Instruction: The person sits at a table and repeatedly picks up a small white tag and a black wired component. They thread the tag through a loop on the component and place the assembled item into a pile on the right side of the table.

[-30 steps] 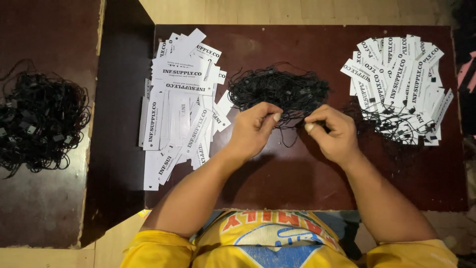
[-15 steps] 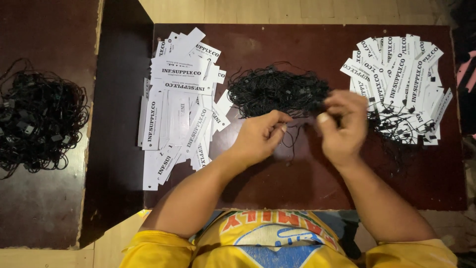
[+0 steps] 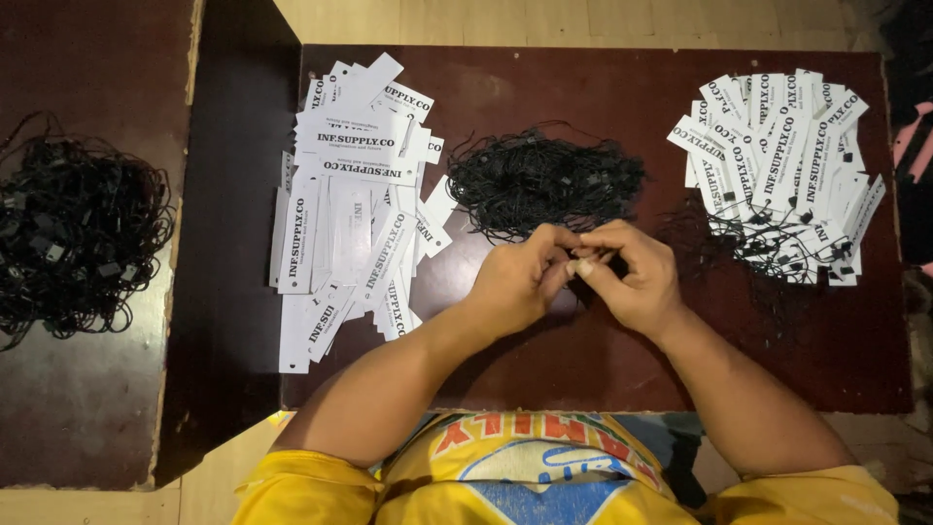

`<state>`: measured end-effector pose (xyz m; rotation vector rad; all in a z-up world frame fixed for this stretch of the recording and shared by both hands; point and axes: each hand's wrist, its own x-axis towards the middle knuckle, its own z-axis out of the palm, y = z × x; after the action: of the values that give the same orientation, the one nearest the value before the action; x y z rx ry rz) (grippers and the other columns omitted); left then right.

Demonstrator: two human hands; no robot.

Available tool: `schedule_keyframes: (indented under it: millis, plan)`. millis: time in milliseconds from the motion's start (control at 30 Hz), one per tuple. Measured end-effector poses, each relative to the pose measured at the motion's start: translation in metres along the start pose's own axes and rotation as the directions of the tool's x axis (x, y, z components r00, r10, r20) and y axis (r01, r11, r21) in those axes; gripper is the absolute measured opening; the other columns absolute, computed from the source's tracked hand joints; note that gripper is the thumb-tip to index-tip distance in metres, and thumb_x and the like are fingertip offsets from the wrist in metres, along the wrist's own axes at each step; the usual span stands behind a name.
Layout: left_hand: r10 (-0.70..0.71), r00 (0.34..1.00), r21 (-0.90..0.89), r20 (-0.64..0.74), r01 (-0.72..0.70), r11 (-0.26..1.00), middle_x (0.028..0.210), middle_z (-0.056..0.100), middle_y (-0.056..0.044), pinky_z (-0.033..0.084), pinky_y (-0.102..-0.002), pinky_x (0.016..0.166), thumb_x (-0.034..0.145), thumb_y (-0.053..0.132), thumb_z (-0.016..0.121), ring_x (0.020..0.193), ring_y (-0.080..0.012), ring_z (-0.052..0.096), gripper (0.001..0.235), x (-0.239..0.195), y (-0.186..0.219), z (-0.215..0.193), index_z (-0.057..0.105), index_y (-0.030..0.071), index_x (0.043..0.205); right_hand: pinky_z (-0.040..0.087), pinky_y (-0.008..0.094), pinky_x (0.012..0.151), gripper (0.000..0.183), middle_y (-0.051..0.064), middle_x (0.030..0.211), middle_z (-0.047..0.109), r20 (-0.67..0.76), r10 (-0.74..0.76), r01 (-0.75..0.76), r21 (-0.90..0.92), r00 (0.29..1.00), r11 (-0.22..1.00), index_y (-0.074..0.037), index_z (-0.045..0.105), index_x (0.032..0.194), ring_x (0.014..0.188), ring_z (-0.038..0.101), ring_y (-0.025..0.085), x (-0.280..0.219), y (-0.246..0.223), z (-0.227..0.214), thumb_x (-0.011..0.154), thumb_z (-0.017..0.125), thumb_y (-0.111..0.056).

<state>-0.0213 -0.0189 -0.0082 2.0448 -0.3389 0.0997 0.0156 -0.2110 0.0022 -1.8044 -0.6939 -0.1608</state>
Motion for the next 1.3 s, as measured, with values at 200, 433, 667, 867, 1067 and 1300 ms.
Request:
schedule_keyframes:
  millis: [200,433,667,867,1067,1300]
  plan:
    - [-0.061,0.998,0.008,0.0,0.061,0.998,0.083,0.076,0.006,0.059,-0.045,0.073,0.096,0.024,0.064,0.077,-0.0298,0.074,0.03,0.002,0.003,-0.003,0.055,0.024,0.124,0.056,0.032,0.064,0.012,0.014,0.086,0.075,0.077,0.016,-0.022,0.078,0.997,0.997,0.001,0.075,0.098,0.071,0.069,0.021,0.005,-0.002,-0.001,0.087,0.079,-0.001]
    - [-0.137,0.988,-0.085,0.076,0.143,0.986,0.082,0.076,0.007,0.059,-0.042,0.077,0.097,0.024,0.06,0.082,-0.0287,0.075,0.03,0.003,0.003,-0.009,0.057,0.026,0.127,0.055,0.035,0.064,0.006,0.012,0.082,0.072,0.147,0.016,-0.023,0.048,0.989,0.999,0.0,0.073,0.093,0.072,0.069,0.023,0.005,-0.006,0.001,0.089,0.078,-0.001]
    - [-0.067,0.989,0.068,0.133,0.058,0.996,0.082,0.077,-0.002,0.059,-0.05,0.078,0.097,0.02,0.058,0.082,-0.0367,0.074,0.032,0.005,0.003,-0.013,0.056,0.022,0.129,0.055,0.037,0.062,0.007,0.013,0.079,0.07,0.204,-0.008,0.015,-0.032,0.979,0.999,-0.001,0.072,0.088,0.068,0.069,0.027,0.006,-0.004,-0.001,0.094,0.071,-0.003]
    - [0.004,0.996,0.113,0.085,-0.014,0.994,0.082,0.076,-0.004,0.059,-0.049,0.075,0.098,0.024,0.059,0.08,-0.0356,0.074,0.027,0.006,0.0,-0.01,0.059,0.022,0.125,0.054,0.038,0.061,0.011,0.014,0.075,0.066,0.23,-0.021,0.036,-0.059,0.973,0.998,-0.001,0.069,0.088,0.068,0.068,0.03,0.008,-0.002,-0.001,0.098,0.068,-0.005]
    - [0.028,0.997,0.122,-0.077,-0.019,0.992,0.077,0.073,0.001,0.06,-0.039,0.071,0.096,0.032,0.063,0.077,-0.0267,0.075,0.02,0.011,-0.016,-0.01,0.065,0.026,0.115,0.054,0.036,0.062,0.013,0.011,0.075,0.065,0.223,-0.017,0.024,-0.026,0.975,0.999,-0.003,0.069,0.087,0.067,0.068,0.028,0.005,0.005,0.002,0.099,0.068,-0.008]
    - [-0.082,0.973,0.143,-0.217,0.115,0.983,0.077,0.07,0.0,0.06,-0.039,0.071,0.091,0.028,0.066,0.079,-0.0264,0.074,0.02,0.017,-0.019,-0.026,0.068,0.024,0.11,0.053,0.036,0.061,0.012,0.007,0.07,0.066,0.222,0.018,-0.003,-0.065,0.975,0.998,-0.006,0.071,0.088,0.064,0.066,0.025,0.005,0.002,0.003,0.099,0.068,-0.01]
